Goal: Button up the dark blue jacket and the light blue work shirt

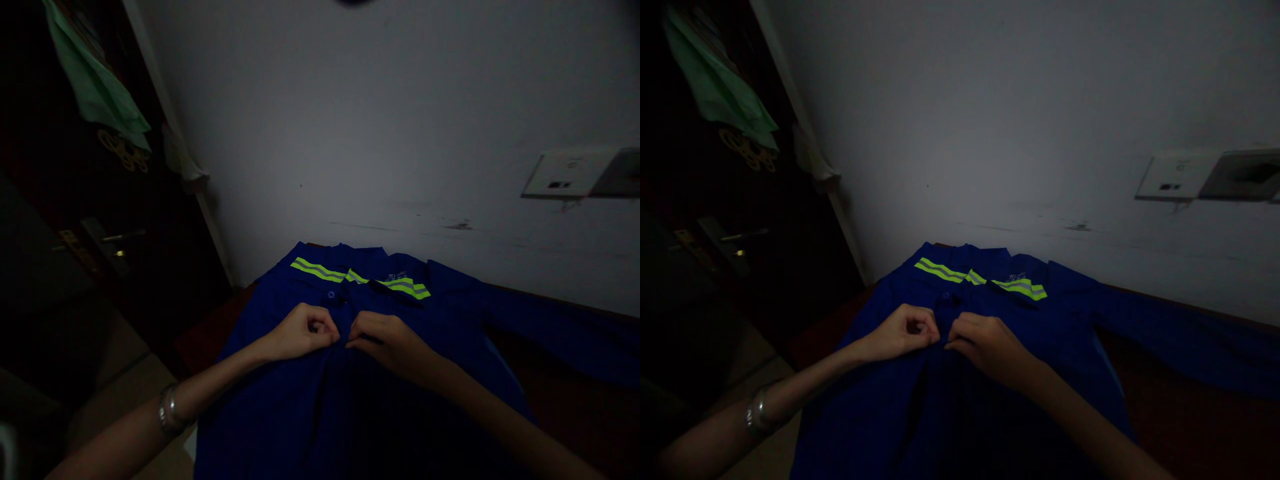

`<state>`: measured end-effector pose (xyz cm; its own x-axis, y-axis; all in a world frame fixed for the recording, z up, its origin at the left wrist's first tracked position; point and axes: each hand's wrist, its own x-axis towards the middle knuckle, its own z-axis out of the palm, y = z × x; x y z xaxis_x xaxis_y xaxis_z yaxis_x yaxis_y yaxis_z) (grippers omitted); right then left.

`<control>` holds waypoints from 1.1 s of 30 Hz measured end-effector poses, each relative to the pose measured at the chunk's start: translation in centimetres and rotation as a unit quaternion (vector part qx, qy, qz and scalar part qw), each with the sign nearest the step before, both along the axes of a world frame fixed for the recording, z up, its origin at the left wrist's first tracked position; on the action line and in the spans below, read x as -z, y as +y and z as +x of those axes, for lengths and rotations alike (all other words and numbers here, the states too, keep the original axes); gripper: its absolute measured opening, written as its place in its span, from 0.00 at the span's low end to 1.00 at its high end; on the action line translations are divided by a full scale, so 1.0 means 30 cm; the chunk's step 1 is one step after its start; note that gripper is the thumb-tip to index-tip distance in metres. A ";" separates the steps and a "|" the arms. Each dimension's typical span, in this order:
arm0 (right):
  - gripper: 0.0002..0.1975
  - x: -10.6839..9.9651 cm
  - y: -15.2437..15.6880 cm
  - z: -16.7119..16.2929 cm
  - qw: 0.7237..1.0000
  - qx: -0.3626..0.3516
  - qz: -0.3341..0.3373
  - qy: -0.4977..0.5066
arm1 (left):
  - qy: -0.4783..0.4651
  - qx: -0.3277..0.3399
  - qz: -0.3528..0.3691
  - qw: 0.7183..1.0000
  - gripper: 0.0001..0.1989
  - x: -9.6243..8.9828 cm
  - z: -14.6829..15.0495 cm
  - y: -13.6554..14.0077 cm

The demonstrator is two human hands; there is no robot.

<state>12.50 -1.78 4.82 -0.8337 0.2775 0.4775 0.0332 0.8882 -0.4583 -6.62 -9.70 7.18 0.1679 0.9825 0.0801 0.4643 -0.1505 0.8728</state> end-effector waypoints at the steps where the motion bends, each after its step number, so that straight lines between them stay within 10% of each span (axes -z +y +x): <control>1: 0.06 0.000 0.002 0.001 1.000 -0.002 0.002 0.004 | -0.007 -0.003 0.002 1.000 0.04 -0.001 0.002 0.000; 21: 0.07 0.014 0.006 0.001 0.998 0.002 -0.003 0.065 | -0.079 -0.038 0.036 0.995 0.07 0.015 0.027 -0.012; 33: 0.06 0.031 0.041 0.091 0.995 0.074 -0.049 0.037 | -0.199 -0.174 0.007 0.964 0.10 0.026 -0.124 0.012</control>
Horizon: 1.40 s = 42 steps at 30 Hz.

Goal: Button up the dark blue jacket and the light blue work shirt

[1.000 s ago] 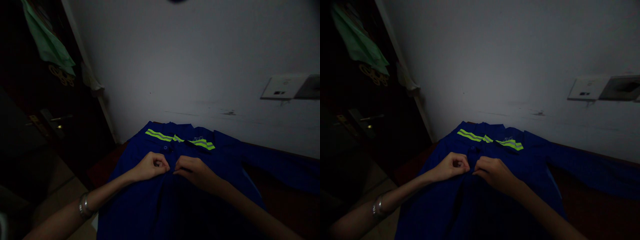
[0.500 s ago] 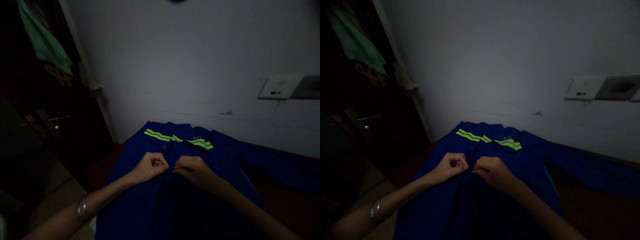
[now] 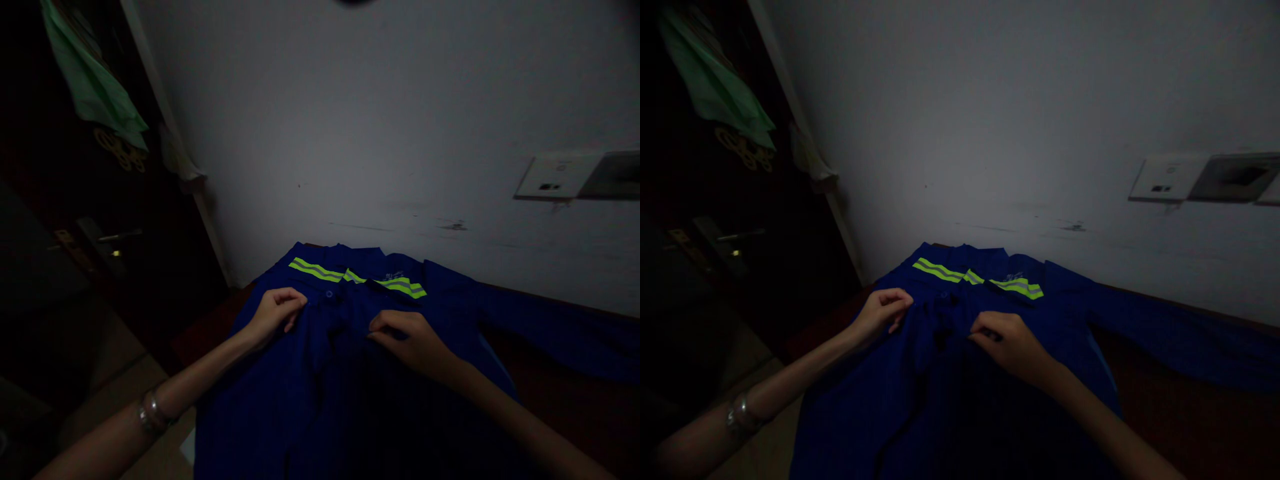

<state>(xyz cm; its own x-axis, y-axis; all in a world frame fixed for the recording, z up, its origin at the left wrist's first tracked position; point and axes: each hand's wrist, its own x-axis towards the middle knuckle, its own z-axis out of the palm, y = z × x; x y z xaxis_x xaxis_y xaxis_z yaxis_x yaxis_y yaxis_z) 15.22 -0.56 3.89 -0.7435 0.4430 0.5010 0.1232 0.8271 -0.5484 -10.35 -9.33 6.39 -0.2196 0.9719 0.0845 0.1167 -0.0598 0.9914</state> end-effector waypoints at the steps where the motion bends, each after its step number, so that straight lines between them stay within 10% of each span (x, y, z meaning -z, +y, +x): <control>1: 0.06 -0.006 -0.001 -0.004 1.000 0.004 -0.002 0.002 | 0.002 -0.008 -0.003 1.000 0.11 0.005 -0.001 0.002; 9: 0.05 -0.074 -0.005 -0.046 0.996 0.066 -0.064 0.018 | 0.122 -0.003 -0.034 0.992 0.14 0.031 -0.052 0.052; 20: 0.07 -0.206 0.009 -0.037 0.995 0.083 -0.057 -0.011 | 0.433 0.003 0.143 0.890 0.11 -0.064 0.082 -0.068; 30: 0.07 -0.238 -0.003 -0.018 0.995 0.086 -0.052 0.004 | 0.431 0.133 0.084 0.888 0.10 -0.013 0.177 -0.098; 42: 0.09 -0.190 0.078 0.060 0.988 0.105 -0.111 0.001 | 0.124 0.094 -0.072 0.985 0.08 -0.033 0.193 -0.064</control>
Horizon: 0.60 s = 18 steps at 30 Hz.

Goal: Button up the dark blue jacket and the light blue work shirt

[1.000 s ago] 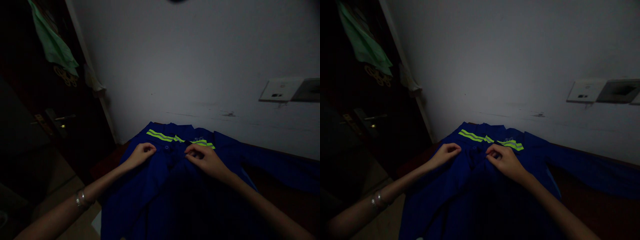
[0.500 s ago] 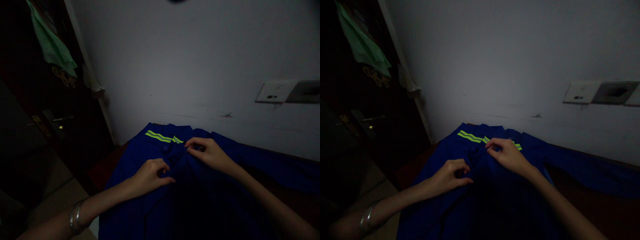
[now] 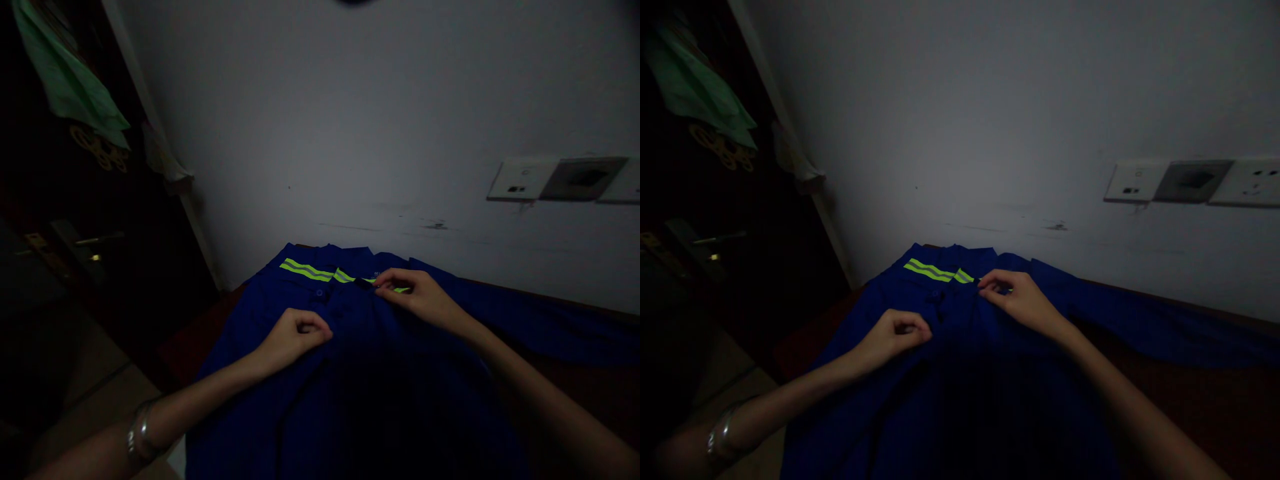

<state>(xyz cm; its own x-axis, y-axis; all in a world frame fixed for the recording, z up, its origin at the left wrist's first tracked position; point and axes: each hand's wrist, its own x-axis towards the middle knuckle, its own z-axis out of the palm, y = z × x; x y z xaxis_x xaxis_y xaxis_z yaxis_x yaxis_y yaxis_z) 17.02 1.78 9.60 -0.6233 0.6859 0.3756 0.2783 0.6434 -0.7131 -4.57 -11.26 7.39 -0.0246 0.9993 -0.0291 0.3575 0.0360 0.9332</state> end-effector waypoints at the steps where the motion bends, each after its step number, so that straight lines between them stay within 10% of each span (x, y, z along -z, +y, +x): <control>1: 0.10 0.006 0.004 0.005 1.000 -0.003 -0.003 -0.008 | -0.024 -0.008 -0.015 1.000 0.09 -0.007 0.002 -0.002; 11: 0.12 -0.034 -0.129 -0.020 0.969 0.063 0.238 -0.008 | -0.123 0.019 -0.027 0.992 0.10 -0.031 0.037 -0.036; 18: 0.06 -0.049 -0.208 -0.055 0.997 -0.035 0.062 -0.018 | -0.128 -0.021 0.004 0.992 0.12 -0.030 0.055 -0.037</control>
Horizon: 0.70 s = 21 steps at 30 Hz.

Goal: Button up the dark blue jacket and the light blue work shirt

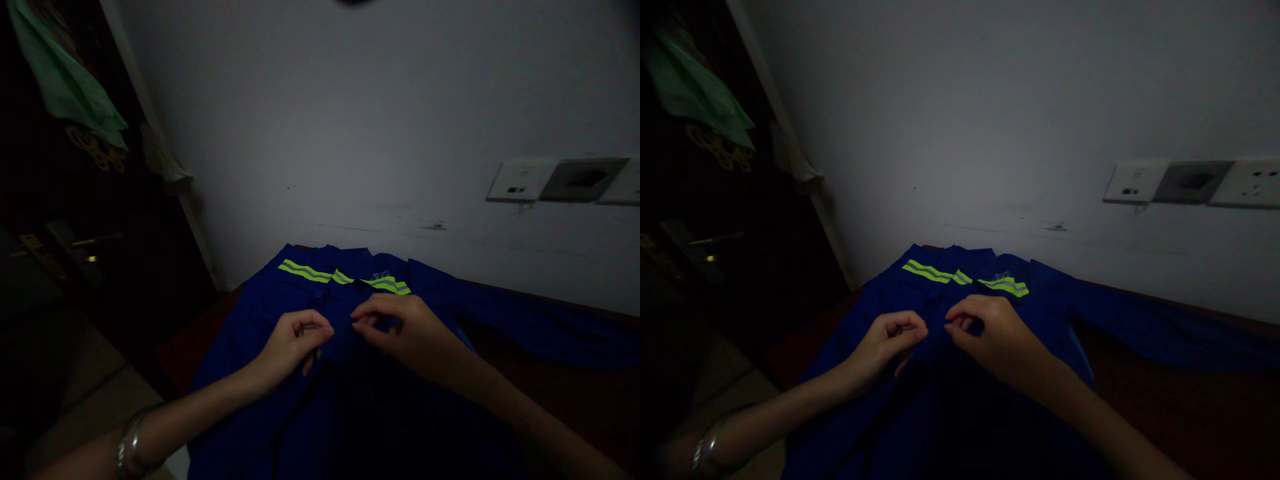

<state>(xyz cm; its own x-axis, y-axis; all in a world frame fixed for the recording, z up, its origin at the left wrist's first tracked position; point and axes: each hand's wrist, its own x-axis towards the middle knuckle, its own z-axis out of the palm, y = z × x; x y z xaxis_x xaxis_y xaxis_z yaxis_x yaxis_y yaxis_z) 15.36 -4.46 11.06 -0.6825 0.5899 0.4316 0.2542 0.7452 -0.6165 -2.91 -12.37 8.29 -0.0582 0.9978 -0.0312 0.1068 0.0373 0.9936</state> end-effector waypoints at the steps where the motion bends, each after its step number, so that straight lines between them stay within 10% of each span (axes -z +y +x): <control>1: 0.06 0.009 -0.004 -0.007 1.000 -0.011 -0.012 -0.006 | 0.000 -0.007 0.003 1.000 0.12 0.001 0.002 0.001; 21: 0.10 0.086 0.035 -0.093 0.931 -0.089 -0.352 -0.027 | 0.047 0.024 -0.013 0.999 0.16 0.033 -0.030 0.016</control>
<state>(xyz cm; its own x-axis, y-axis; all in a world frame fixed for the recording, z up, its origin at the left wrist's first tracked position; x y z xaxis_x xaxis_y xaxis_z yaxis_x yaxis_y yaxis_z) 12.58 -3.40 8.48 -0.8062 0.5889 -0.0569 0.2096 0.1945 -0.9582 -3.82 -11.89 7.29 -0.0152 0.9984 -0.0543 0.2020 0.0562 0.9778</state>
